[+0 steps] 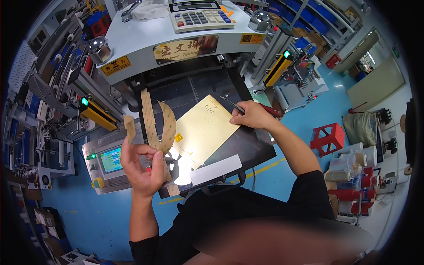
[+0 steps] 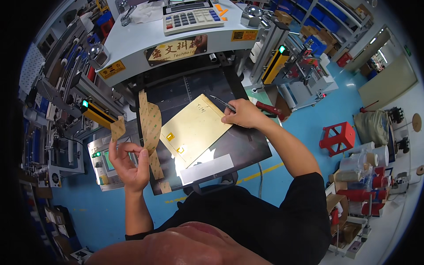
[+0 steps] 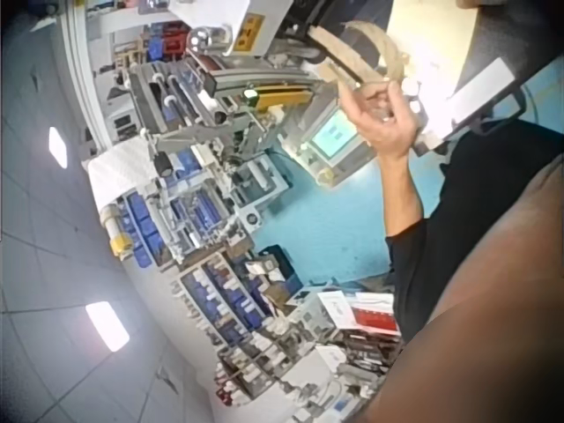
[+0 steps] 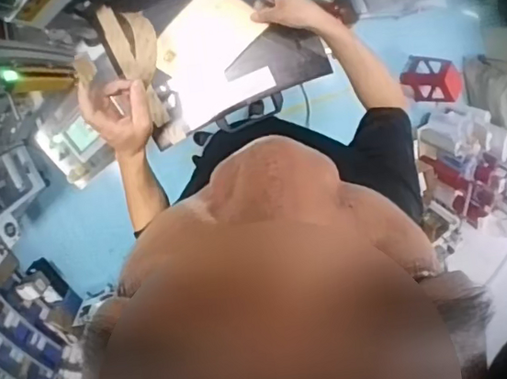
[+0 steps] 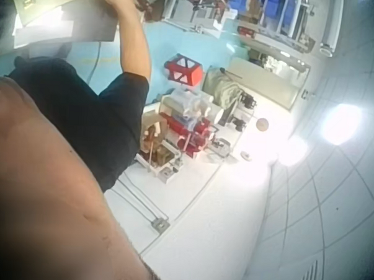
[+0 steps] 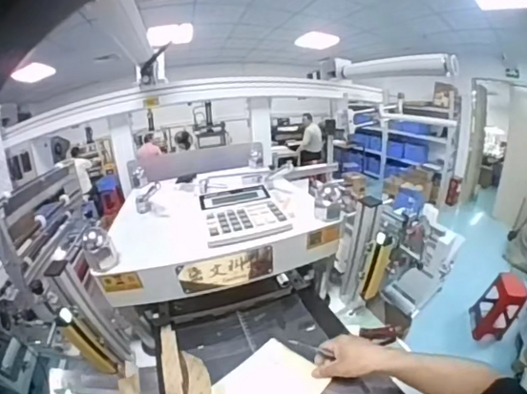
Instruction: Operating an industrial machine, including cleaning the surface, measuring components with a ruler, and using a touchscreen control panel.
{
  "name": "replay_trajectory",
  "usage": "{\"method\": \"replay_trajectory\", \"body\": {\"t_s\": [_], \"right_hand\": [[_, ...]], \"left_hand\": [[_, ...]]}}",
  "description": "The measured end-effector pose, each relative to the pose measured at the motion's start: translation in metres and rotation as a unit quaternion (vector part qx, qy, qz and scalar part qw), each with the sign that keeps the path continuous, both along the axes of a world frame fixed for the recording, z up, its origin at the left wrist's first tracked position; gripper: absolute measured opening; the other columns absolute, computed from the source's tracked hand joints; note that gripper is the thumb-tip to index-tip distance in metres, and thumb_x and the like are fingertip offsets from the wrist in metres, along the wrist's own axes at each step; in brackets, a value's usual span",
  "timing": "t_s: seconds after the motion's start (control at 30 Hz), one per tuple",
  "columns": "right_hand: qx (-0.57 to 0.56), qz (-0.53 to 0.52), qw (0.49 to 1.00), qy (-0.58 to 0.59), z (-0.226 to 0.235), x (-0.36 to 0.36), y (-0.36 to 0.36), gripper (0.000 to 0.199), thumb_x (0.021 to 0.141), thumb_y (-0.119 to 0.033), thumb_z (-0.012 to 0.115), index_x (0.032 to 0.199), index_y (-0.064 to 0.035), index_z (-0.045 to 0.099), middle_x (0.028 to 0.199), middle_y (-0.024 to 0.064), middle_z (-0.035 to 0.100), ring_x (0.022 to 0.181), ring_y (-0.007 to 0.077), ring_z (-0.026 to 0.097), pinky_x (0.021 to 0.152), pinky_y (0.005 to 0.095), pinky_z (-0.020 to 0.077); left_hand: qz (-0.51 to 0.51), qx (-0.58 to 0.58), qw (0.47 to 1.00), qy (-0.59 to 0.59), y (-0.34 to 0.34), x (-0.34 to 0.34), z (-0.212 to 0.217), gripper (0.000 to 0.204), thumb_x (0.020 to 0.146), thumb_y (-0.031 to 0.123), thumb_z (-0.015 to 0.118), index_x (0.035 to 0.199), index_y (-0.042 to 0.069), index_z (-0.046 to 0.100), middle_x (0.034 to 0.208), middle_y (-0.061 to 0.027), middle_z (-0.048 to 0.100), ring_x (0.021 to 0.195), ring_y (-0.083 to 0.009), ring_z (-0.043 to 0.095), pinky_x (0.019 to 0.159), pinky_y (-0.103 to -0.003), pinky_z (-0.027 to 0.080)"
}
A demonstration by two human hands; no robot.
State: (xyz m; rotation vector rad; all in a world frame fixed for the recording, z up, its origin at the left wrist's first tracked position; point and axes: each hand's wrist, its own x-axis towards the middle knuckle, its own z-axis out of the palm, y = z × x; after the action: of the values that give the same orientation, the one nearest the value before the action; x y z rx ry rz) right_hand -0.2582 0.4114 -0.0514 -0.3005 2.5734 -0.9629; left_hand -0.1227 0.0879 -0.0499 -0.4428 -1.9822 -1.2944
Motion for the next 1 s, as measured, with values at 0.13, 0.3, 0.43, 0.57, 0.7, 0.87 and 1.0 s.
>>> {"method": "replay_trajectory", "body": {"t_s": [0.13, 0.3, 0.43, 0.57, 0.7, 0.87, 1.0], "right_hand": [[-0.031, -0.006, 0.999, -0.019, -0.001, -0.005, 0.000, 0.025, 0.074, -0.022, 0.078, 0.077, -0.0032, 0.061, 0.068, 0.0006, 0.060, 0.064, 0.0093, 0.054, 0.062, 0.0257, 0.0439], [-0.245, -0.023, 0.969, -0.010, 0.003, -0.015, -0.015, 0.020, 0.080, -0.015, 0.076, 0.090, -0.0029, 0.064, 0.080, -0.0015, 0.061, 0.075, 0.0069, 0.056, 0.071, 0.0226, 0.0462], [-0.364, 0.037, 0.930, -0.037, 0.008, -0.020, -0.042, 0.041, 0.088, -0.019, 0.067, 0.122, -0.0001, 0.056, 0.116, 0.0100, 0.065, 0.072, 0.0059, 0.056, 0.066, 0.0215, 0.0476], [-0.473, 0.079, 0.863, -0.159, 0.025, -0.013, -0.063, 0.051, 0.088, -0.026, 0.068, 0.129, 0.0006, 0.051, 0.114, 0.0117, 0.066, 0.052, -0.0007, 0.042, 0.045, 0.0145, 0.0325], [-0.462, 0.094, 0.863, -0.181, 0.027, -0.014, -0.071, 0.045, 0.087, -0.024, 0.070, 0.122, 0.0002, 0.056, 0.103, 0.0085, 0.068, 0.055, 0.0002, 0.045, 0.048, 0.0155, 0.0345], [-0.376, 0.038, 0.922, -0.083, 0.031, -0.019, -0.081, 0.019, 0.082, -0.012, 0.071, 0.099, -0.0062, 0.065, 0.081, -0.0010, 0.064, 0.061, 0.0024, 0.050, 0.053, 0.0178, 0.0386], [-0.384, 0.044, 0.919, -0.072, 0.028, -0.032, -0.085, 0.024, 0.088, -0.015, 0.065, 0.110, -0.0054, 0.062, 0.098, 0.0052, 0.068, 0.052, -0.0008, 0.040, 0.045, 0.0153, 0.0313]], "left_hand": [[-0.011, -0.017, 1.000, 0.005, 0.001, -0.001, 0.004, 0.077, 0.077, -0.008, 0.065, 0.142, -0.002, 0.024, 0.080, -0.0081, 0.059, 0.070, -0.0126, 0.054, 0.065, -0.025, 0.044], [-0.038, -0.041, 0.998, 0.026, 0.004, -0.007, 0.007, 0.078, 0.076, -0.009, 0.065, 0.142, -0.001, 0.025, 0.077, -0.0095, 0.060, 0.066, -0.0138, 0.055, 0.061, -0.026, 0.046], [-0.051, -0.051, 0.997, 0.034, 0.007, -0.009, 0.006, 0.078, 0.076, -0.009, 0.066, 0.142, -0.001, 0.025, 0.077, -0.0100, 0.060, 0.064, -0.0145, 0.055, 0.059, -0.026, 0.046], [-0.059, -0.060, 0.996, 0.030, 0.006, -0.009, 0.003, 0.078, 0.075, -0.010, 0.066, 0.142, -0.001, 0.025, 0.076, -0.0103, 0.060, 0.064, -0.0148, 0.055, 0.059, -0.026, 0.046], [-0.047, -0.057, 0.997, 0.021, 0.003, -0.010, -0.001, 0.078, 0.075, -0.009, 0.066, 0.141, -0.001, 0.027, 0.076, -0.0102, 0.060, 0.064, -0.0148, 0.055, 0.060, -0.026, 0.046], [-0.020, -0.060, 0.998, -0.004, -0.005, -0.015, -0.007, 0.076, 0.076, -0.006, 0.067, 0.141, -0.001, 0.029, 0.078, -0.0092, 0.062, 0.065, -0.0156, 0.056, 0.062, -0.028, 0.047], [-0.046, -0.069, 0.996, 0.017, -0.004, -0.021, 0.003, 0.076, 0.076, -0.005, 0.068, 0.141, 0.000, 0.030, 0.076, -0.0096, 0.062, 0.066, -0.0159, 0.057, 0.061, -0.027, 0.047]]}}
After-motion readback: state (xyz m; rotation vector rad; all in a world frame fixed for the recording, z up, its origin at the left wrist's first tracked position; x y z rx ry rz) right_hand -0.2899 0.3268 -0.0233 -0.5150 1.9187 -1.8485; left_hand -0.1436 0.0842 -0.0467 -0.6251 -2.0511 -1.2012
